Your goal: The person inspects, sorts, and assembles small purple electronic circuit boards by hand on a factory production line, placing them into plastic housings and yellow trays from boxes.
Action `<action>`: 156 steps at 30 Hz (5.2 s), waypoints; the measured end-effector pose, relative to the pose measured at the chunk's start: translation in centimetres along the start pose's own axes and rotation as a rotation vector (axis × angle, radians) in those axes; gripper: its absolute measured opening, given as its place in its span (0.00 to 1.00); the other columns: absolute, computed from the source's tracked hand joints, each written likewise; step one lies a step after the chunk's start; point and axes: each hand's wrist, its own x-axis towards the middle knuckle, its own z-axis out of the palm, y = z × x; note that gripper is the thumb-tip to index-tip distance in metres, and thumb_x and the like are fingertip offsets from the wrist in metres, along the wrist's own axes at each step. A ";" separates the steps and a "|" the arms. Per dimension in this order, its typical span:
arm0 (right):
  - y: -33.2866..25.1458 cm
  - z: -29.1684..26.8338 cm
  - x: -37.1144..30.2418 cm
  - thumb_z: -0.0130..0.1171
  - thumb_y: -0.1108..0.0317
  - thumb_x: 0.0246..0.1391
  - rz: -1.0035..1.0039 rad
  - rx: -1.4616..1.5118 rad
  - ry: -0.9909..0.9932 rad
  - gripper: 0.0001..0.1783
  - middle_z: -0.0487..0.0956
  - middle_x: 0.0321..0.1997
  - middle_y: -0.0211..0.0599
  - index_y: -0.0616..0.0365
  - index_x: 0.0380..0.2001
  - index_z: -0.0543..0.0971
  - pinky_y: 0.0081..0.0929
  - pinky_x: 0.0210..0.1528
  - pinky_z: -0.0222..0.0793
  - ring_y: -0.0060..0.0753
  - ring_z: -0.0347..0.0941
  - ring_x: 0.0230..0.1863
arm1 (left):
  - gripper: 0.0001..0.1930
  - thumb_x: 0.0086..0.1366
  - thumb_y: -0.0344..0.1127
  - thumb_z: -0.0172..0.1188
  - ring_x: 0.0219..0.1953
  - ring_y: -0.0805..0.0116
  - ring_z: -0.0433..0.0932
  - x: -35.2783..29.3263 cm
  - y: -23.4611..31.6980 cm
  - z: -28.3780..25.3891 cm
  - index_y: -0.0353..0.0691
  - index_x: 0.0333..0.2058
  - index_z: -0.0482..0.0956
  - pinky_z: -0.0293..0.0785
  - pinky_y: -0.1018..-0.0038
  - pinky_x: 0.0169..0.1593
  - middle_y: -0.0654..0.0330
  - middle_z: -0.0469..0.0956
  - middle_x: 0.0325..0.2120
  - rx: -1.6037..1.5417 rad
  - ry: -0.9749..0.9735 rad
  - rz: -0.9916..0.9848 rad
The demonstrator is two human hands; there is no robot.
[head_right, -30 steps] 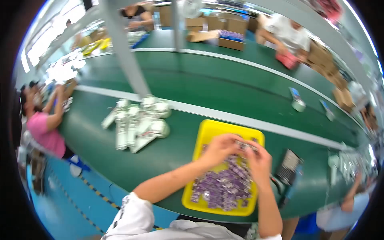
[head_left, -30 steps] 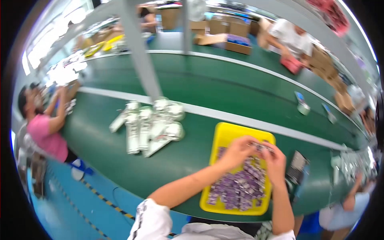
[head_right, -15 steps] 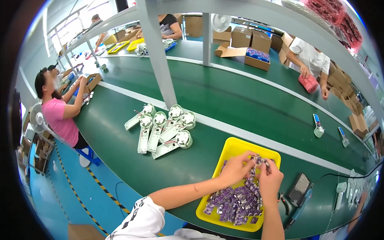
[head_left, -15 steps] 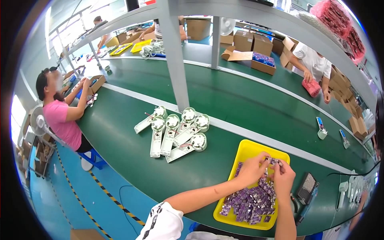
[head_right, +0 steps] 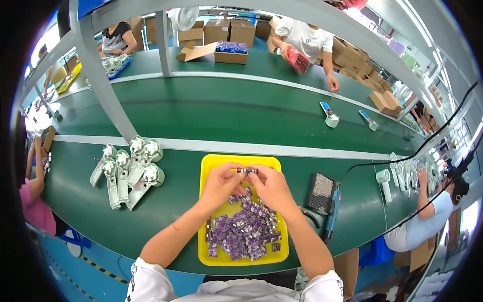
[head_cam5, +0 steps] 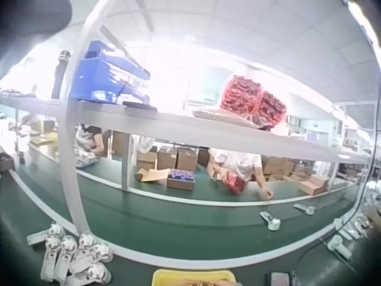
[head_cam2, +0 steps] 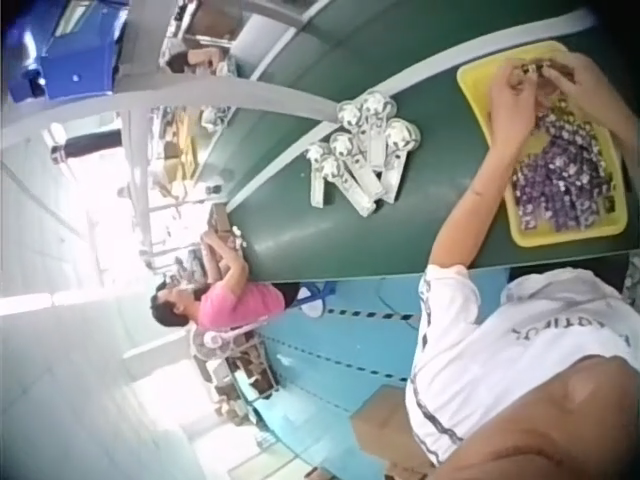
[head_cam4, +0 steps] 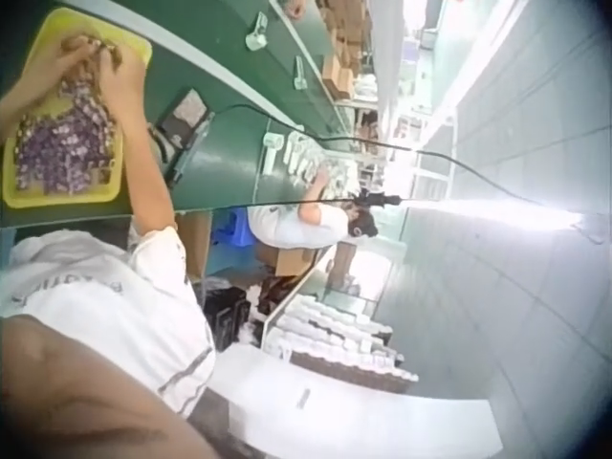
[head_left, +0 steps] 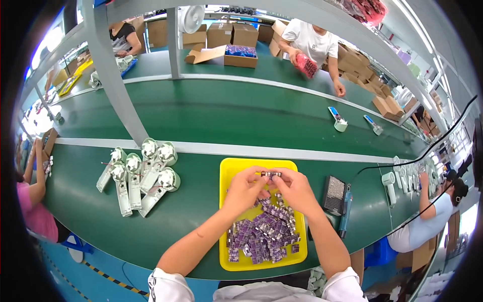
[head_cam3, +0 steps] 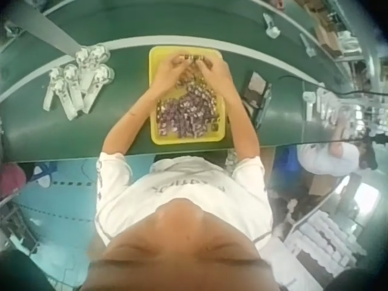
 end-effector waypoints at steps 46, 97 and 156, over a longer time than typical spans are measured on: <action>1.8 1.0 2.5 0.60 0.62 0.63 0.131 0.465 0.072 0.11 0.76 0.29 0.25 0.61 0.38 0.79 0.16 0.26 0.65 0.14 0.68 0.23 | 0.17 0.67 0.38 0.57 0.36 0.51 0.83 -0.5 4.0 -3.7 0.36 0.52 0.77 0.78 0.64 0.44 0.49 0.83 0.33 0.672 -0.091 0.552; 0.3 3.7 -2.1 0.49 0.69 0.67 -0.191 0.101 0.202 0.17 0.84 0.34 0.44 0.58 0.57 0.74 0.30 0.33 0.77 0.34 0.83 0.31 | 0.18 0.68 0.22 0.52 0.33 0.78 0.80 -0.7 1.4 1.2 0.30 0.56 0.74 0.76 0.79 0.39 0.62 0.80 0.30 0.163 -0.025 0.139; 0.1 3.0 -3.4 0.56 0.75 0.63 -0.161 -0.072 0.365 0.15 0.84 0.41 0.42 0.64 0.52 0.78 0.23 0.37 0.80 0.30 0.84 0.38 | 0.19 0.63 0.29 0.64 0.42 0.65 0.85 -1.0 3.1 0.5 0.34 0.52 0.75 0.80 0.75 0.44 0.48 0.84 0.37 0.531 0.142 0.053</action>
